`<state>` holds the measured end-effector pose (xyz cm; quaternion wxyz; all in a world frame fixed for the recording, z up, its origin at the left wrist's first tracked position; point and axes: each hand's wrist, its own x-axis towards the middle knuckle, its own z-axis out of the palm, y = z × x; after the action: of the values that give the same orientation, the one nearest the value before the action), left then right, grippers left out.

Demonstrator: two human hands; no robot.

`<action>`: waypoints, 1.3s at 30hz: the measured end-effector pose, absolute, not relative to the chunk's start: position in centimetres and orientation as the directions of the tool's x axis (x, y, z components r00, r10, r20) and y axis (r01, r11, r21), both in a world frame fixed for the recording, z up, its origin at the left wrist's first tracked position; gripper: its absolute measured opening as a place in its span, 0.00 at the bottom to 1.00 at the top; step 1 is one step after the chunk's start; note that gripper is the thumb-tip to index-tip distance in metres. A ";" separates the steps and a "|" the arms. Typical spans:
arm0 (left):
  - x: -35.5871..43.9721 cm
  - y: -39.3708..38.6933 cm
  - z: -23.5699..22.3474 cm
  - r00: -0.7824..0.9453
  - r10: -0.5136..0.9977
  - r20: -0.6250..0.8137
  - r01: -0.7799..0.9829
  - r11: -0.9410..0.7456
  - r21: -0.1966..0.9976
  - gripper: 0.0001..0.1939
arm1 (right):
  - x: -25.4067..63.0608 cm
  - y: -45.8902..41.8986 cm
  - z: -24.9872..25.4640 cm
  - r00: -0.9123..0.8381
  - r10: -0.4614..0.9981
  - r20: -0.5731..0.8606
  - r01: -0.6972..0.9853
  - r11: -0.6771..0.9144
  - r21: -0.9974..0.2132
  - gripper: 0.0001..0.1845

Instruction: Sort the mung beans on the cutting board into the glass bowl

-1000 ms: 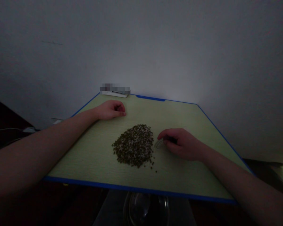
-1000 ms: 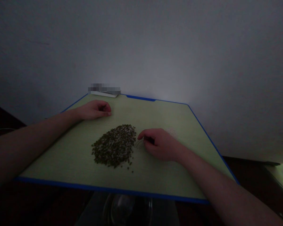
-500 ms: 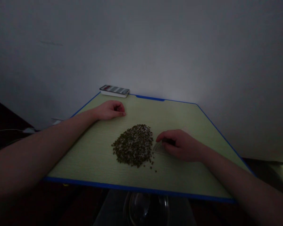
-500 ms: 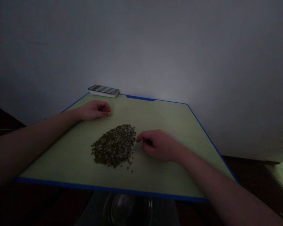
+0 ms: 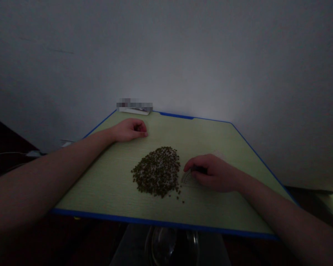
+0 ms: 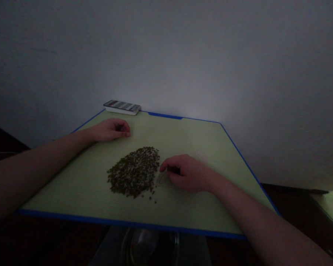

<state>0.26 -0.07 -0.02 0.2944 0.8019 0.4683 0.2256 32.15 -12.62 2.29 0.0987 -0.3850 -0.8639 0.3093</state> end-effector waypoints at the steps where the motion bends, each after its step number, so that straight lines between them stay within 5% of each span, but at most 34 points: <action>1: 0.2 0.0 -0.1 0.465 0.881 0.090 0.613 -0.394 0.685 0.13 | 32.1 -12.6 2.3 -0.690 0.720 -0.074 0.603 0.516 -0.608 0.17; 39: 0.2 0.1 -0.1 0.460 0.885 0.073 0.620 -0.379 0.687 0.14 | 31.9 -12.8 2.3 -0.610 0.792 0.035 0.689 0.552 -0.470 0.16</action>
<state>0.16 0.09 -0.06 0.2990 0.8005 0.4700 0.2212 31.89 -12.83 2.32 0.1224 -0.4244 -0.8722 0.2101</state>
